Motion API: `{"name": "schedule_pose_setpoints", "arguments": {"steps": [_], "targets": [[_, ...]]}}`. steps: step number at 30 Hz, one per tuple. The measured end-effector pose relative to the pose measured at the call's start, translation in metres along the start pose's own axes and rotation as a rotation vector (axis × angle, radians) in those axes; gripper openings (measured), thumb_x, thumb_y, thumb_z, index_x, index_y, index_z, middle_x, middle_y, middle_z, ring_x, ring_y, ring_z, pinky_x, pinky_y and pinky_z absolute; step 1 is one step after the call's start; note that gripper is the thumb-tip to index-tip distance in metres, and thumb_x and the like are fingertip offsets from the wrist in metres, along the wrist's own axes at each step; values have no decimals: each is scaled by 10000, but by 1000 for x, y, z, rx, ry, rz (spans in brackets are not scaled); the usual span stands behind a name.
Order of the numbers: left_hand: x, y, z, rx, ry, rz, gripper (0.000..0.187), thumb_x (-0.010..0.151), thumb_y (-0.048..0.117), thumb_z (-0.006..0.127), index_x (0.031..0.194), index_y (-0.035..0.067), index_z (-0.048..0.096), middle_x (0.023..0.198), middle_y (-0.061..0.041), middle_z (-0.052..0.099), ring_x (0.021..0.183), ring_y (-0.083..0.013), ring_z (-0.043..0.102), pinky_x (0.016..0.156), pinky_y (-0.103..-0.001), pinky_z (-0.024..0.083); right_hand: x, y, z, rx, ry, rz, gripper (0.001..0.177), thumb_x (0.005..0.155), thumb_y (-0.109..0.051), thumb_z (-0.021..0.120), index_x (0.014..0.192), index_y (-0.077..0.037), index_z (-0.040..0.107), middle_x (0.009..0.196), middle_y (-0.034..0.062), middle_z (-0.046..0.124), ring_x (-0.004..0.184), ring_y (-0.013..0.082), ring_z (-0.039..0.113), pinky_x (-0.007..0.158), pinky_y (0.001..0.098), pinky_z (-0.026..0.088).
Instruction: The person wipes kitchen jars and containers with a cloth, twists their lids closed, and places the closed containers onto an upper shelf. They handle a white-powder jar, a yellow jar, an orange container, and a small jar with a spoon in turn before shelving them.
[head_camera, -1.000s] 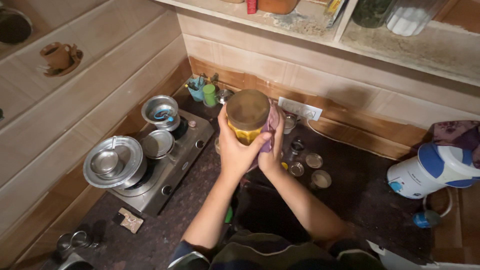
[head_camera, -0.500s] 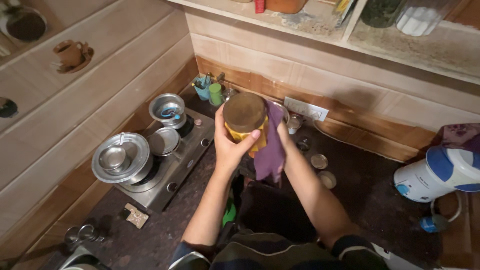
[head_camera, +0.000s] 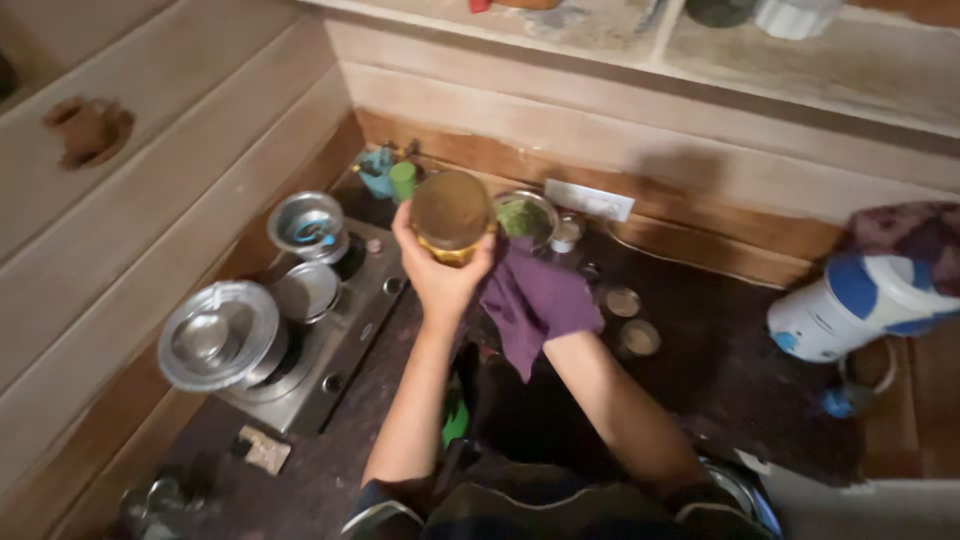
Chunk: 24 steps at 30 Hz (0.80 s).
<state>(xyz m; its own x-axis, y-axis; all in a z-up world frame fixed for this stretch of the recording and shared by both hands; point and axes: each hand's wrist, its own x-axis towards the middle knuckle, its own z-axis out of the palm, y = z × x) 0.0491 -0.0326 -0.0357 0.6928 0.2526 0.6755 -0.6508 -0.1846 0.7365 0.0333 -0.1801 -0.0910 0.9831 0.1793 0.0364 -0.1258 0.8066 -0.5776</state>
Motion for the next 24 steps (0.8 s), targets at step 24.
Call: {"name": "schedule_pose_setpoints", "arguments": {"steps": [24], "targets": [[12,9,371,-466,-821,180,509,1122,248,565,1548,-18,481,1571,-218,518,1510,-336,446,1263,-437,325,-84,-316,-91,-1622,776,-588,852,675,-312,953,1365,-32,540,1184,79,714,1022,156,701,862,329,571]]}}
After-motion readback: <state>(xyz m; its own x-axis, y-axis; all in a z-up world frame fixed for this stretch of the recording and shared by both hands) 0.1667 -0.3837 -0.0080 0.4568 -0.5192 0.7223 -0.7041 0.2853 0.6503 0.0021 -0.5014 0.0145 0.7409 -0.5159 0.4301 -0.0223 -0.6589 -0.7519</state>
